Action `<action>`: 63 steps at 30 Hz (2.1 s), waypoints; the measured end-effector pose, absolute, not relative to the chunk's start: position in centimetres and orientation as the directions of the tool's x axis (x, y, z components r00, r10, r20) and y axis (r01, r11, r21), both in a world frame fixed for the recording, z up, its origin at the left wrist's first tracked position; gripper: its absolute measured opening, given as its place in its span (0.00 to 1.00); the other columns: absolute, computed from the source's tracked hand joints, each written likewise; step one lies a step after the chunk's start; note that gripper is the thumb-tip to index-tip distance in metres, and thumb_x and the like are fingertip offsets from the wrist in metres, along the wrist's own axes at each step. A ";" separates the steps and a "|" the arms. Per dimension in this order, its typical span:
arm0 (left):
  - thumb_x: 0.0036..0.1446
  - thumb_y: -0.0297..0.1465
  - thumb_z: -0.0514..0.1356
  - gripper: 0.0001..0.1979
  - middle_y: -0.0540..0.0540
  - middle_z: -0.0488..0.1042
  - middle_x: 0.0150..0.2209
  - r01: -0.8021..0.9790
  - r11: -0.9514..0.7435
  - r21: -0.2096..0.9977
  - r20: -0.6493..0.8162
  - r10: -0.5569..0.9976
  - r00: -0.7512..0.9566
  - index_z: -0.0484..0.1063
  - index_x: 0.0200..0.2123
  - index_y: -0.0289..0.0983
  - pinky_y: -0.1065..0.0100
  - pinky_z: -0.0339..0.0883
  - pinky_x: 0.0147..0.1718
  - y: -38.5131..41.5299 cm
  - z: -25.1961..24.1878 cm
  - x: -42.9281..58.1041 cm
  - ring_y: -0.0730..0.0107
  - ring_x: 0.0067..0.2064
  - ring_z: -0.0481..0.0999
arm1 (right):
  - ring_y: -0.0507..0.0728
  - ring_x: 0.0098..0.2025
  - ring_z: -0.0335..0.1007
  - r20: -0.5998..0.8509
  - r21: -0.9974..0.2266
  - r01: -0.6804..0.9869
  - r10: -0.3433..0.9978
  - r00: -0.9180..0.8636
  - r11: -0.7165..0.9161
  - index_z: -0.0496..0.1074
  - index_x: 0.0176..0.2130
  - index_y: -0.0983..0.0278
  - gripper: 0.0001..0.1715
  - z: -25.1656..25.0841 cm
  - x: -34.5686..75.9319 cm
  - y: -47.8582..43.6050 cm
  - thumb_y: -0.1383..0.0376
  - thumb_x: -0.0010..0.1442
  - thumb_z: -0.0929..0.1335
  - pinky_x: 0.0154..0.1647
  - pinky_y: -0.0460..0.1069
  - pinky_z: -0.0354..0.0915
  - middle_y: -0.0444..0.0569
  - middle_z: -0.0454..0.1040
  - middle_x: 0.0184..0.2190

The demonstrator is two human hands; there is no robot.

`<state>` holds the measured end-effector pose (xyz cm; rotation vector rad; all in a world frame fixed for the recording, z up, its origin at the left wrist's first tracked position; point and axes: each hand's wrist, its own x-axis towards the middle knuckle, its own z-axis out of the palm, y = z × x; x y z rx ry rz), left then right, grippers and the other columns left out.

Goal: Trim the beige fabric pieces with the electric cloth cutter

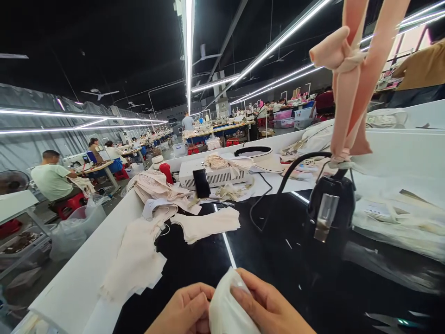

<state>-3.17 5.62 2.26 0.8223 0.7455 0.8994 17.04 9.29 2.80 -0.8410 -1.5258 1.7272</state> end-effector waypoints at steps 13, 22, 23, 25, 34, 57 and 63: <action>0.49 0.46 0.73 0.29 0.40 0.81 0.39 -0.351 0.227 0.908 -0.188 0.972 0.144 0.75 0.48 0.33 0.65 0.72 0.39 11.1 3.7 -4.6 0.59 0.38 0.81 | 0.47 0.19 0.52 -0.039 -0.987 0.134 0.685 -0.727 0.087 0.69 0.55 0.61 0.33 5.2 14.0 17.4 0.44 0.60 0.69 0.19 0.41 0.49 0.35 0.60 0.20; 0.48 0.49 0.72 0.23 0.51 0.75 0.29 -0.008 0.085 0.996 -0.086 0.986 -0.144 0.75 0.32 0.34 0.73 0.67 0.30 19.0 4.1 -8.4 0.70 0.32 0.74 | 0.51 0.26 0.63 0.030 -0.843 0.477 0.908 -0.417 0.247 0.75 0.44 0.63 0.14 5.2 16.5 24.8 0.66 0.56 0.68 0.23 0.44 0.57 0.42 0.69 0.26; 0.53 0.46 0.70 0.20 0.52 0.73 0.28 0.044 0.101 0.994 -0.092 0.982 -0.167 0.74 0.32 0.34 0.73 0.66 0.28 19.7 4.0 -8.6 0.71 0.30 0.73 | 0.52 0.26 0.64 0.025 -0.838 0.493 0.919 -0.393 0.234 0.75 0.45 0.63 0.14 5.2 16.8 25.4 0.66 0.57 0.68 0.22 0.44 0.58 0.44 0.71 0.28; 0.63 0.41 0.65 0.15 0.52 0.72 0.30 0.142 0.144 0.979 -0.115 0.974 -0.197 0.73 0.35 0.33 0.72 0.67 0.26 20.9 3.7 -8.9 0.74 0.28 0.72 | 0.51 0.24 0.64 0.013 -0.826 0.523 0.935 -0.355 0.210 0.73 0.46 0.63 0.14 5.0 17.1 26.5 0.67 0.60 0.66 0.19 0.44 0.59 0.45 0.72 0.31; 0.67 0.37 0.61 0.13 0.45 0.75 0.44 0.390 0.306 0.868 -0.215 0.942 -0.259 0.71 0.49 0.34 0.63 0.76 0.36 23.1 2.3 -9.0 0.67 0.39 0.77 | 0.54 0.38 0.74 0.121 -0.682 0.673 0.953 -0.279 0.284 0.73 0.46 0.66 0.11 3.2 16.9 30.4 0.61 0.67 0.69 0.39 0.52 0.73 0.48 0.76 0.41; 0.67 0.36 0.61 0.13 0.42 0.74 0.50 0.878 0.392 0.275 0.106 0.895 -0.432 0.72 0.50 0.35 0.52 0.72 0.49 12.8 9.4 -20.2 0.59 0.49 0.76 | 0.57 0.32 0.69 0.347 -0.634 0.482 0.780 -0.521 0.605 0.68 0.32 0.59 0.15 2.1 14.9 21.8 0.55 0.66 0.60 0.35 0.51 0.65 0.47 0.74 0.32; 0.67 0.36 0.61 0.15 0.42 0.74 0.50 0.870 0.450 0.203 0.107 0.873 -0.476 0.71 0.52 0.35 0.53 0.74 0.47 12.9 5.7 -21.1 0.60 0.48 0.77 | 0.56 0.33 0.68 0.239 -0.701 0.400 0.723 -0.648 0.590 0.71 0.33 0.59 0.14 2.7 14.0 18.6 0.59 0.66 0.61 0.35 0.50 0.63 0.46 0.74 0.35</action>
